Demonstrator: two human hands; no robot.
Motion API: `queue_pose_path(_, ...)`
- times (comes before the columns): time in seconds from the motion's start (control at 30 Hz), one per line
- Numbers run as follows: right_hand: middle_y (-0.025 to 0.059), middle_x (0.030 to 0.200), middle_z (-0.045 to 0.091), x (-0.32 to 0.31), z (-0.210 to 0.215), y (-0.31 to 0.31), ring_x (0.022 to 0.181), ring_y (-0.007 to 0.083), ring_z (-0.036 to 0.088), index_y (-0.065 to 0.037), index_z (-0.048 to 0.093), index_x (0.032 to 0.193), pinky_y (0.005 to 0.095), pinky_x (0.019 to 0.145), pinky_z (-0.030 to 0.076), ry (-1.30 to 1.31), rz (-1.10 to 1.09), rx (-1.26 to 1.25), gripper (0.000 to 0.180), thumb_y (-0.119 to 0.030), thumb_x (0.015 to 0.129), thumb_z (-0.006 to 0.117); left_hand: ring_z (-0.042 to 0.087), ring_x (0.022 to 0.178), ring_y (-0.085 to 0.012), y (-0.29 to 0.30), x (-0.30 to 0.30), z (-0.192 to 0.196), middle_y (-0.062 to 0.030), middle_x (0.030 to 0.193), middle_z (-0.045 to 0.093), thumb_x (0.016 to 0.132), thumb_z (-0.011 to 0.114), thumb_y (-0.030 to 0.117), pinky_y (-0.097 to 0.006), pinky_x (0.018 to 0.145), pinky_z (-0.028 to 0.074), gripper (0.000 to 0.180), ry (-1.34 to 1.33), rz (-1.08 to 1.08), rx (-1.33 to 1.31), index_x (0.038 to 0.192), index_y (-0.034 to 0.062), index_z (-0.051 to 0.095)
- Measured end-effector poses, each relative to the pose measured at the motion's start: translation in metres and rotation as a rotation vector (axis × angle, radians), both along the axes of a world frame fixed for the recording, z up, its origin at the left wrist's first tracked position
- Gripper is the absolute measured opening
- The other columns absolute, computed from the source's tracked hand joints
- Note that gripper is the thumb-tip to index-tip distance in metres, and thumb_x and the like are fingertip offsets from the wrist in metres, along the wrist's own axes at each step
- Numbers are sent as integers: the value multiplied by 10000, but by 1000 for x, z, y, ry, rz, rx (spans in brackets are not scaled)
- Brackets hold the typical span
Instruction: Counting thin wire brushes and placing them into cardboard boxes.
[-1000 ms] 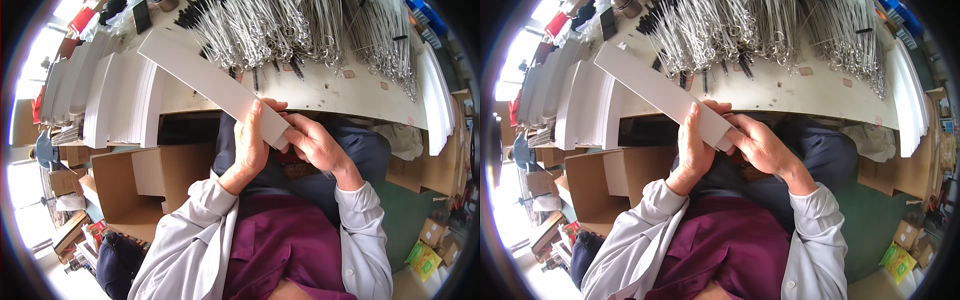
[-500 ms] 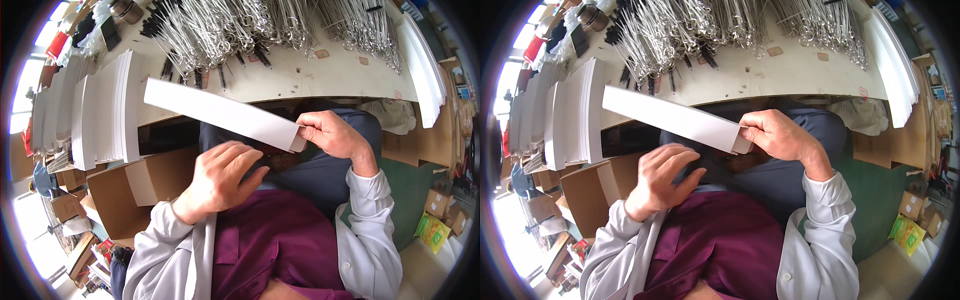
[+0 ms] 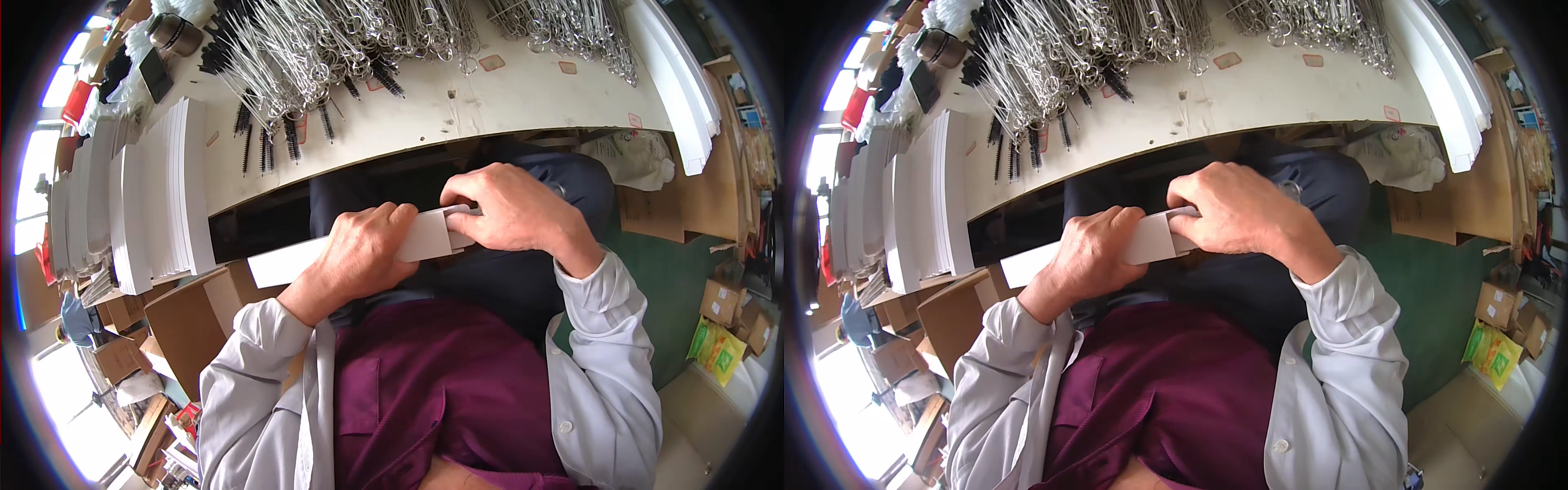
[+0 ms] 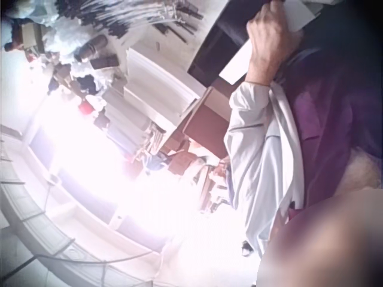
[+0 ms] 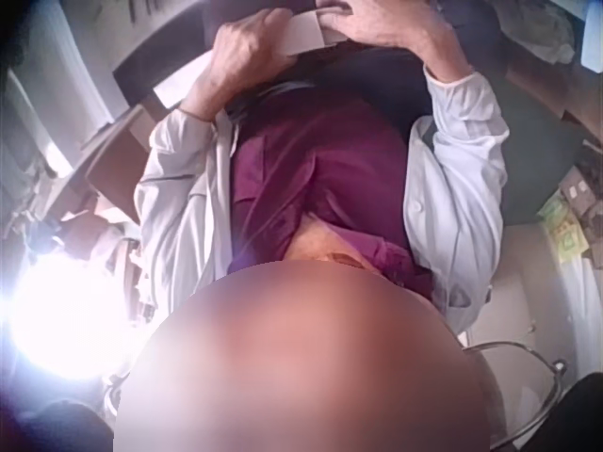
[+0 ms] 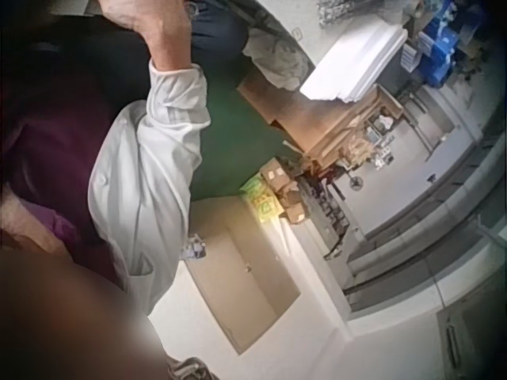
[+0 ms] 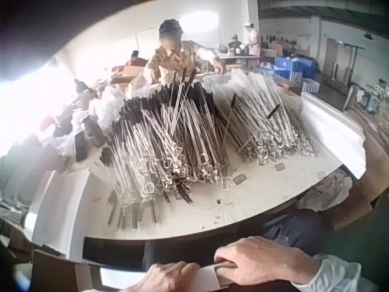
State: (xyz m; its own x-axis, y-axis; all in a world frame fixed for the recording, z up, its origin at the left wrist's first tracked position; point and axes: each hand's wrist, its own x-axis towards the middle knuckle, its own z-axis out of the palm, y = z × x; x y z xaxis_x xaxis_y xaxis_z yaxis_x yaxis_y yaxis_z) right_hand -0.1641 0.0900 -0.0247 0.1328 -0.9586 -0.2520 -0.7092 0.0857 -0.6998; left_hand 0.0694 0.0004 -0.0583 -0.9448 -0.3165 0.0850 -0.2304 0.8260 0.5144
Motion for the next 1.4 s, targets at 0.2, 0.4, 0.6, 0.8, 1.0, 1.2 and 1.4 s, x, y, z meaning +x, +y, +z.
queue_pose_path(0.2,223,769,677,-34,15,11,742,413,667,19,688,838,484,692,516,279,-197,-269,417,-387,932,719,710,770,-350,2,12,-3,-138,862,688,708,808,160,-440,667,586,421,-4,158,35,1066,39,623)
queue_pose_path(0.4,206,629,578,-17,-29,17,584,432,580,9,553,733,459,525,434,42,-431,-384,409,-265,1013,669,711,755,-356,5,5,-15,-144,872,697,728,847,210,-441,663,587,440,-32,210,45,1068,35,629)
queue_pose_path(0.6,188,718,634,10,-45,15,590,314,614,40,648,963,393,569,479,-283,-408,-337,330,-267,1070,591,715,770,-355,10,-2,-24,-149,871,696,735,849,226,-451,677,587,431,-91,277,48,1043,39,614)
queue_pose_path(0.8,76,961,721,11,-46,26,702,91,656,20,676,1188,233,562,527,-733,-628,-157,274,-215,1052,639,721,816,-350,11,1,-25,-146,907,704,738,859,253,-446,699,590,472,-139,305,68,1075,30,615)
queue_pose_path(1.0,69,939,736,23,-55,28,713,92,673,14,680,1153,230,554,531,-752,-691,-246,193,-98,998,702,723,808,-334,12,0,-26,-141,902,702,747,862,257,-432,701,594,485,-90,330,49,1095,24,619)
queue_pose_path(1.2,81,983,765,25,-61,28,840,113,721,8,710,1099,249,734,574,-728,-733,-349,156,-32,951,735,720,777,-321,16,3,-27,-132,873,691,764,851,247,-428,676,592,446,-88,329,-22,1070,26,613)
queue_pose_path(1.4,119,1039,778,31,-63,26,928,146,750,28,684,1148,274,800,588,-287,-648,-572,249,19,904,737,720,769,-323,22,3,-33,-130,866,689,774,839,258,-434,667,592,434,-100,325,-7,1062,28,609)
